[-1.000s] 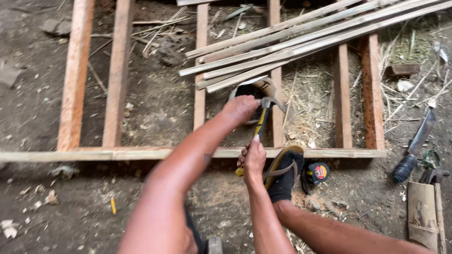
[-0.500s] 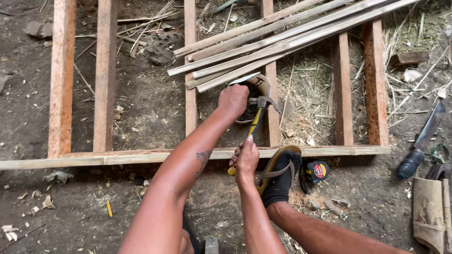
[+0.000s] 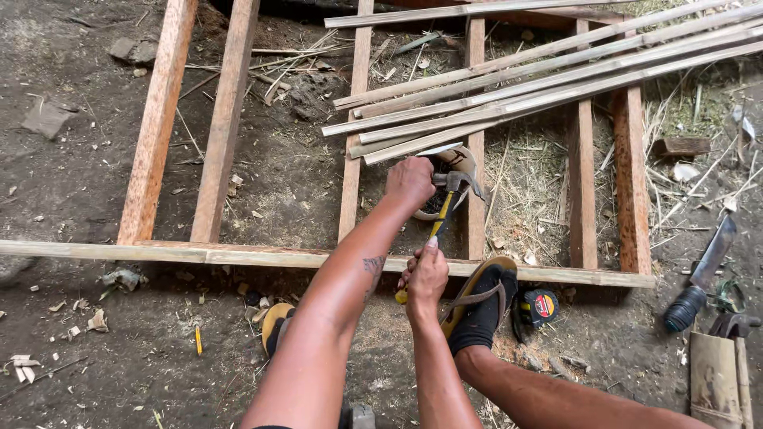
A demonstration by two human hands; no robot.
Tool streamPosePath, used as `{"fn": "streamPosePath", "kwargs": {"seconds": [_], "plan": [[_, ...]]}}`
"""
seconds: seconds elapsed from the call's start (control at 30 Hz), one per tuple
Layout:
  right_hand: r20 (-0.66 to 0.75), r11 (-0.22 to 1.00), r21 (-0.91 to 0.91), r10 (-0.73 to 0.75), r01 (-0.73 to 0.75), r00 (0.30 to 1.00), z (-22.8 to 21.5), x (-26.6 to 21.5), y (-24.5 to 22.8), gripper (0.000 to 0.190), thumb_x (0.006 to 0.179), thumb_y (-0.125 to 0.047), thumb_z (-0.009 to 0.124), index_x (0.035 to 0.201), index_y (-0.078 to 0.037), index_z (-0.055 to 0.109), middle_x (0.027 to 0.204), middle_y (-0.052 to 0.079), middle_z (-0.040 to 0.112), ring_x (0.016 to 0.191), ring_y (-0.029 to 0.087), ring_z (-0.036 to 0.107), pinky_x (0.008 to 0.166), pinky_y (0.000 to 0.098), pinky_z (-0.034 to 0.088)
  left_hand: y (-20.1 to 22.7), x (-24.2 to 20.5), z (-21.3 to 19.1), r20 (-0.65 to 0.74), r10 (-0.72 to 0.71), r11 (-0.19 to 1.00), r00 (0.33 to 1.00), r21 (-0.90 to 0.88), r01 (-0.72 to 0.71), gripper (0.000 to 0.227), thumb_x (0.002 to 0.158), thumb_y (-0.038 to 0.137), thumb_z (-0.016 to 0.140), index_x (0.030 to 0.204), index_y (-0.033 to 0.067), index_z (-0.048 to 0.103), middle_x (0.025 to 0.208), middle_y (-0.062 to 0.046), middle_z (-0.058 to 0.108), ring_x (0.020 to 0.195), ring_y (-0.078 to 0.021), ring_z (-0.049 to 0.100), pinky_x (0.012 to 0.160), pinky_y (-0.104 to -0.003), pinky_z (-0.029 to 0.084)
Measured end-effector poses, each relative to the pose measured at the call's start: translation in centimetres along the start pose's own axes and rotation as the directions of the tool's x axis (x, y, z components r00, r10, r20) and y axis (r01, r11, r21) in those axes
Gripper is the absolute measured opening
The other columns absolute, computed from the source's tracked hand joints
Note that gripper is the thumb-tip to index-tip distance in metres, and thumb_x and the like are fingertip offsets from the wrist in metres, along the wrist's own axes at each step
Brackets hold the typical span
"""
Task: The person retrieves a hammer from a storage area and then sits on the ground to assemble a wooden frame. They place thin wooden slats across the frame and hammer nails into them to secure the pieces.
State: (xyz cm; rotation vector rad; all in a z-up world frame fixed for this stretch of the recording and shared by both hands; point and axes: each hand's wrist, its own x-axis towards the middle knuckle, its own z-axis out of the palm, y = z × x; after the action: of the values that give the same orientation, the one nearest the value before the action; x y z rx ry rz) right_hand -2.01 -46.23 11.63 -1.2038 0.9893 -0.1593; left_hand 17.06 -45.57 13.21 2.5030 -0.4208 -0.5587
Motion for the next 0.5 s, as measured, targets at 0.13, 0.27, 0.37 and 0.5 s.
{"fn": "streamPosePath", "kwargs": {"seconds": [0.13, 0.27, 0.37, 0.5], "plan": [[-0.004, 0.999, 0.018, -0.027, 0.027, 1.0, 0.1, 0.0, 0.1, 0.044, 0.107, -0.045, 0.041, 0.089, -0.005, 0.048, 0.06, 0.001, 0.045, 0.042, 0.012, 0.042, 0.036, 0.031, 0.039, 1.0, -0.5, -0.8, -0.025, -0.027, 0.995, 0.999, -0.092, 0.025, 0.015, 0.075, 0.008, 0.073, 0.089, 0.0051, 0.075, 0.102, -0.02, 0.073, 0.099, -0.0369, 0.071, 0.09, -0.044, 0.057], [0.039, 0.998, 0.004, -0.055, 0.055, 0.998, 1.4, -0.8, 0.0, 0.045, 0.106, -0.047, 0.04, 0.089, -0.006, 0.048, 0.059, 0.001, 0.044, 0.041, 0.012, 0.042, 0.036, 0.031, 0.039, -0.7, -1.3, -4.9, 0.204, -0.076, 0.986, 0.976, -0.128, 0.103, 0.018, 0.08, 0.006, 0.065, 0.096, -0.0004, 0.07, 0.098, -0.023, 0.075, 0.093, -0.0337, 0.077, 0.084, -0.043, 0.061], [0.248, 0.999, 0.013, -0.05, 0.048, 0.968, 3.9, -2.6, 0.0, 0.046, 0.107, -0.048, 0.042, 0.09, -0.006, 0.049, 0.059, 0.0, 0.043, 0.043, 0.01, 0.041, 0.037, 0.0288, 0.038, -6.4, -2.9, -11.4, 0.188, -0.018, 0.998, 0.982, 0.055, 0.008, 0.022, 0.081, 0.01, 0.066, 0.096, -0.0036, 0.072, 0.101, -0.027, 0.074, 0.096, -0.0365, 0.076, 0.084, -0.043, 0.061], [0.495, 0.991, -0.136, 0.075, -0.009, 0.866, 8.2, -6.1, 1.2, 0.044, 0.105, -0.047, 0.046, 0.088, -0.006, 0.051, 0.058, -0.001, 0.043, 0.041, 0.01, 0.04, 0.036, 0.0284, 0.036, -19.3, -8.2, -21.6, 0.125, -0.173, 0.937, 0.977, 0.326, 0.124, 0.027, 0.071, 0.006, 0.074, 0.097, -0.0015, 0.073, 0.104, -0.027, 0.069, 0.101, -0.0385, 0.07, 0.084, -0.046, 0.059]]}}
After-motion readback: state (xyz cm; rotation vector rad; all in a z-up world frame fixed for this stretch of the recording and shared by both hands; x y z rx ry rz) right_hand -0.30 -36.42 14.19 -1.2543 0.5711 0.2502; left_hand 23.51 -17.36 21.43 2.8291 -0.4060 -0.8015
